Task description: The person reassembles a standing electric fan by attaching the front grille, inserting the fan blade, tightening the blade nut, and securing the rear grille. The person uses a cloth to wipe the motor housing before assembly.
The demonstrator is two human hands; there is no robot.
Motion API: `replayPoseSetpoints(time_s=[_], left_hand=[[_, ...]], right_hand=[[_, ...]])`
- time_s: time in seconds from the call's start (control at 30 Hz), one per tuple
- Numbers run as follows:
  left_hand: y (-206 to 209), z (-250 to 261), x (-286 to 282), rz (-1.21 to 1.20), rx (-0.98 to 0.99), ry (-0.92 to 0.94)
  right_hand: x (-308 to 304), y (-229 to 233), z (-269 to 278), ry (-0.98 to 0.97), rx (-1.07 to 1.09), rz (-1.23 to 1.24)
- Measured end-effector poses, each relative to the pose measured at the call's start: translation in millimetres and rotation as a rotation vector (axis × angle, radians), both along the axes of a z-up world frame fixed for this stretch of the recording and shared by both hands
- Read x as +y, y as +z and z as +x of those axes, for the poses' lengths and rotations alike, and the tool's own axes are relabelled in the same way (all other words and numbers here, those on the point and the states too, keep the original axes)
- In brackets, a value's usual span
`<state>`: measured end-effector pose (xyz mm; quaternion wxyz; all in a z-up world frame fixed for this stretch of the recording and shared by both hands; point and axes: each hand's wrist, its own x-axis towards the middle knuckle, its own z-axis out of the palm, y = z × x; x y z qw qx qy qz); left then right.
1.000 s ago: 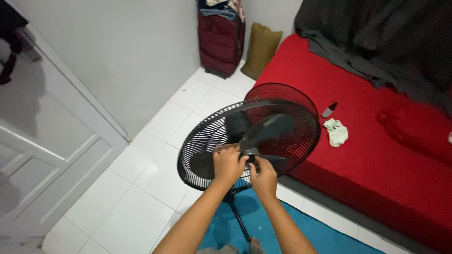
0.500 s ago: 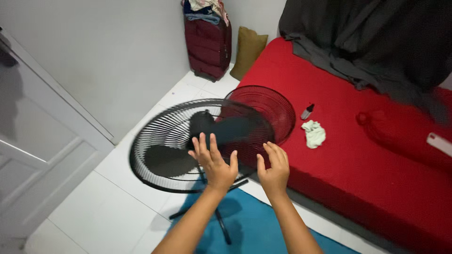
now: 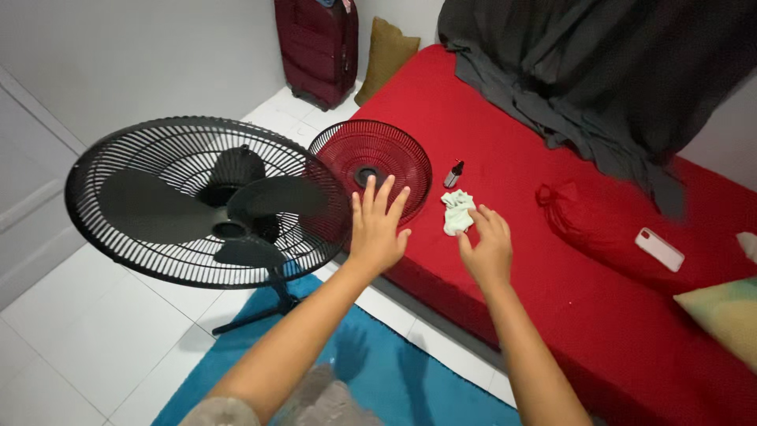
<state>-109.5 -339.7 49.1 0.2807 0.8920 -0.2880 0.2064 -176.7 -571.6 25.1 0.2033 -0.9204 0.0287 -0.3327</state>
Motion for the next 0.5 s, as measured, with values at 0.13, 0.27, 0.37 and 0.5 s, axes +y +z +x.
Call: replayPoseSetpoints(time_s=[0.13, 0.27, 0.37, 0.5], left_hand=[[-17, 30, -18, 0.090, 0.091, -0.030], [-43, 59, -32, 0.064, 0.186, 0.030], [-71, 88, -46, 0.080, 0.266, 0.074], [-106, 134, -71, 0.026, 0.389, 0.141]], right_hand=[[-42, -18, 27, 0.016, 0.131, 0.031], [-69, -49, 68, 0.035, 0.235, 0.073], [-86, -85, 107, 0.061, 0.278, 0.053], [-115, -133, 160, 0.102, 0.339, 0.227]])
